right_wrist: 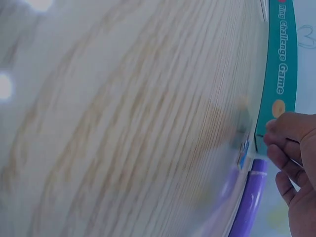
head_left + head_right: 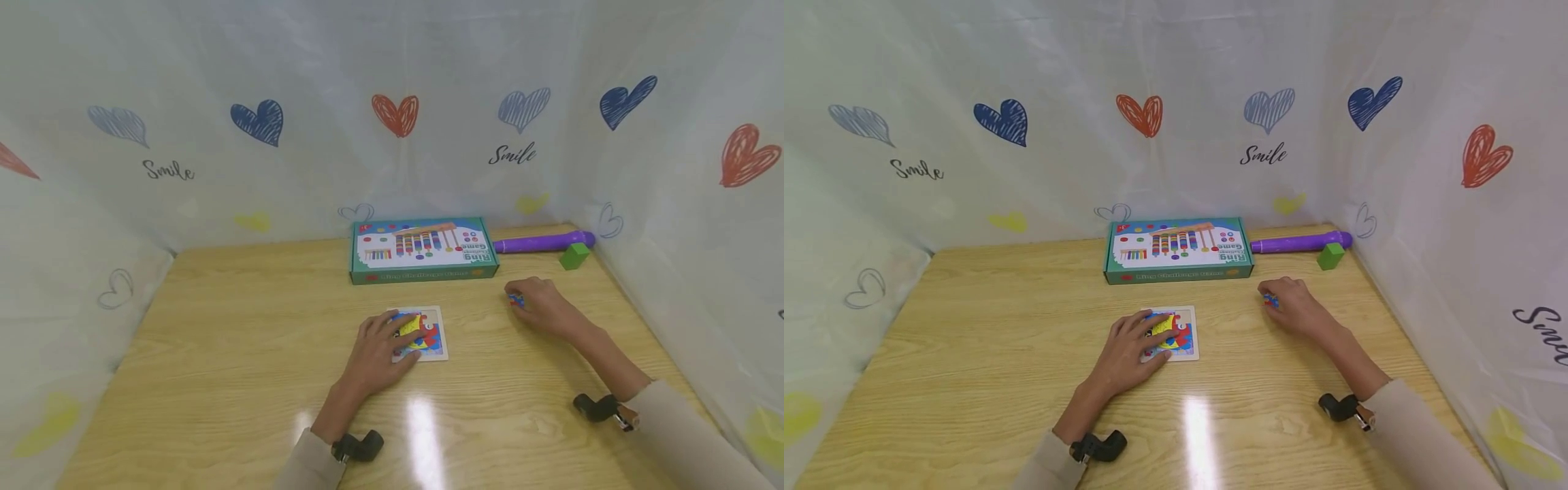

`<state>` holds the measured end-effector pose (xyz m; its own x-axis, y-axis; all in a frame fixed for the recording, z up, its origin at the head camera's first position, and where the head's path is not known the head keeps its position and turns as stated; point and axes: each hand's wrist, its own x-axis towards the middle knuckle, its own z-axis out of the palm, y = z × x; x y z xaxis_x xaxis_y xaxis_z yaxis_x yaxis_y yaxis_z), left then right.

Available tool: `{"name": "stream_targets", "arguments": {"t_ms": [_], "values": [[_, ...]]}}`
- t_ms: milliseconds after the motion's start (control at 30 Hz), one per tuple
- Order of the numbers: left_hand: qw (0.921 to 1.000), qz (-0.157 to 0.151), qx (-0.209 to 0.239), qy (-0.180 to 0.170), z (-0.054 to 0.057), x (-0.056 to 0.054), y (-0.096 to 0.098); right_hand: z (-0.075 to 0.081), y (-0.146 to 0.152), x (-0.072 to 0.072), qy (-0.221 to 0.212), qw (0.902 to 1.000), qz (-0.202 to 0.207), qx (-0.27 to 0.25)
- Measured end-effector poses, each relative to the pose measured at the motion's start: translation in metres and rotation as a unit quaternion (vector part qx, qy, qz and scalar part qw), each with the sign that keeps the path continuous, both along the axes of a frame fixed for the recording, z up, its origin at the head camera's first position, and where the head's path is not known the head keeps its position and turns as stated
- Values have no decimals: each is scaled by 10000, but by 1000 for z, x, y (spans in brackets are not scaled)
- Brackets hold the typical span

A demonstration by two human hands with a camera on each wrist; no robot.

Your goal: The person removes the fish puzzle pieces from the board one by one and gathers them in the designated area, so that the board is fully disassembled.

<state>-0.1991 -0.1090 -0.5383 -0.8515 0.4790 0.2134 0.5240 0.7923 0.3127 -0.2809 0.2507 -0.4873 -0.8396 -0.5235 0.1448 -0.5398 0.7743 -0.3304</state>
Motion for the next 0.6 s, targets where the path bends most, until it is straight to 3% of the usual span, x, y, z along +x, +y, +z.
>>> {"name": "stream_targets", "arguments": {"t_ms": [400,600], "values": [[9997,-27,218,104,-1,0,0,7,-27,10,-7,9972,403,-638],[9998,-36,54,200,-1,-1,0,4,-39,10,-38,9982,368,-474]]}}
